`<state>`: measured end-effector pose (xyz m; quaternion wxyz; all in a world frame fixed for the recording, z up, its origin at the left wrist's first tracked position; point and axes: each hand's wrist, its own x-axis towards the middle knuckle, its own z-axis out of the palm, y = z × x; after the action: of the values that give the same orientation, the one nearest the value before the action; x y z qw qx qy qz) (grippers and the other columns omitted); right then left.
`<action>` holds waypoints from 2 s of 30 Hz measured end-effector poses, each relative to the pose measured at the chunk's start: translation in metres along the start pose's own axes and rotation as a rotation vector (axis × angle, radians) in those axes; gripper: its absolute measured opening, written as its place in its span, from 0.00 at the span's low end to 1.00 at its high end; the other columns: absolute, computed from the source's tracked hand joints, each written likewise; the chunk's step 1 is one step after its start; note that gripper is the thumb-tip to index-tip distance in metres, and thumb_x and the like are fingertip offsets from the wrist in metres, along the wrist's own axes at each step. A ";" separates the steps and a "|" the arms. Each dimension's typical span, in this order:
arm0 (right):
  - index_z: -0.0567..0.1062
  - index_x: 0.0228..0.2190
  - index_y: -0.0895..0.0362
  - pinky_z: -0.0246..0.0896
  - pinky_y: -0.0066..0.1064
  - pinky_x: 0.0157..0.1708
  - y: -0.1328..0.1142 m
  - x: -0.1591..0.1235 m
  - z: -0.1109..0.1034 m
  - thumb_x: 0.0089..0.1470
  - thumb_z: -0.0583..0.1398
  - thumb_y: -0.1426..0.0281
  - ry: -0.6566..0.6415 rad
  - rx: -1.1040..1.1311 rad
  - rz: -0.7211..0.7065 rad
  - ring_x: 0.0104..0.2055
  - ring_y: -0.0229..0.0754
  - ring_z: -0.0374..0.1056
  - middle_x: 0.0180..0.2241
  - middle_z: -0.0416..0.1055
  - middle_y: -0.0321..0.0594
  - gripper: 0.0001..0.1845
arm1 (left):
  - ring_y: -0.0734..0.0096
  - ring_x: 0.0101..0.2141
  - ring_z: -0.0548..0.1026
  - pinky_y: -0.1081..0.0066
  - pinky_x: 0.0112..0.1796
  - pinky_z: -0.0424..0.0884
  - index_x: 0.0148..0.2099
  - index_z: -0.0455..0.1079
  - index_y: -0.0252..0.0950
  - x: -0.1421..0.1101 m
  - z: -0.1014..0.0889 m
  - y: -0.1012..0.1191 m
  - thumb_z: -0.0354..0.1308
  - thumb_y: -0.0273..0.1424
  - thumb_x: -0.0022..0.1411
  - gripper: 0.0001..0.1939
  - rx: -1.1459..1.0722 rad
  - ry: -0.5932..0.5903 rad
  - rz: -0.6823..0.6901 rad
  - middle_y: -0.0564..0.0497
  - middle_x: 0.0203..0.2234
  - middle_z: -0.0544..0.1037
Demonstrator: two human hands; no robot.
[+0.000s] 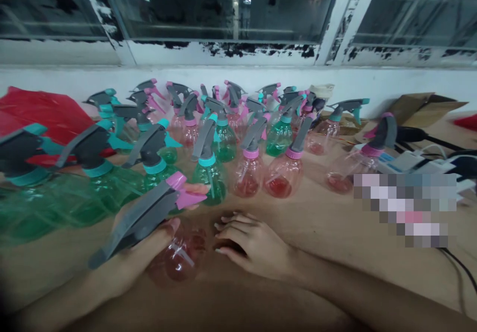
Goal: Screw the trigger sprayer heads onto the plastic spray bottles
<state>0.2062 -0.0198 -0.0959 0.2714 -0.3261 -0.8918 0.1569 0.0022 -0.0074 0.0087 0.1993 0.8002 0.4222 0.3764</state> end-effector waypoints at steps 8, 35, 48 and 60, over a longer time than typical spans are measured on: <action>0.71 0.46 0.55 0.56 0.42 0.57 0.000 -0.001 0.000 0.61 0.54 0.68 -0.020 -0.019 -0.030 0.53 0.40 0.65 0.46 0.73 0.40 0.12 | 0.69 0.22 0.66 0.68 0.27 0.69 0.30 0.60 0.42 0.000 0.001 -0.003 0.49 0.26 0.50 0.05 -0.126 -0.057 0.012 0.56 0.22 0.65; 0.74 0.45 0.56 0.61 0.40 0.54 -0.003 -0.006 0.003 0.61 0.53 0.70 0.092 -0.327 -0.052 0.53 0.43 0.66 0.48 0.73 0.36 0.14 | 0.67 0.24 0.65 0.66 0.28 0.66 0.28 0.56 0.42 0.000 0.002 -0.004 0.48 0.25 0.51 0.06 -0.141 -0.063 0.047 0.55 0.23 0.63; 0.72 0.48 0.58 0.62 0.44 0.53 -0.005 -0.006 0.000 0.60 0.53 0.68 0.088 -0.316 0.132 0.54 0.47 0.63 0.49 0.72 0.44 0.16 | 0.68 0.24 0.69 0.69 0.28 0.70 0.30 0.59 0.42 -0.001 -0.001 0.000 0.48 0.26 0.51 0.04 -0.084 -0.072 0.004 0.55 0.23 0.67; 0.72 0.48 0.58 0.62 0.45 0.53 -0.004 -0.007 0.000 0.60 0.54 0.68 0.093 -0.284 0.126 0.55 0.48 0.63 0.48 0.72 0.45 0.16 | 0.69 0.26 0.71 0.68 0.30 0.71 0.30 0.61 0.42 0.000 -0.006 -0.001 0.49 0.25 0.52 0.06 -0.110 -0.110 -0.011 0.55 0.25 0.69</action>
<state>0.2085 -0.0269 -0.0971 0.2532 -0.4235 -0.8692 0.0306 -0.0030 -0.0070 0.0119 0.2681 0.8050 0.3938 0.3536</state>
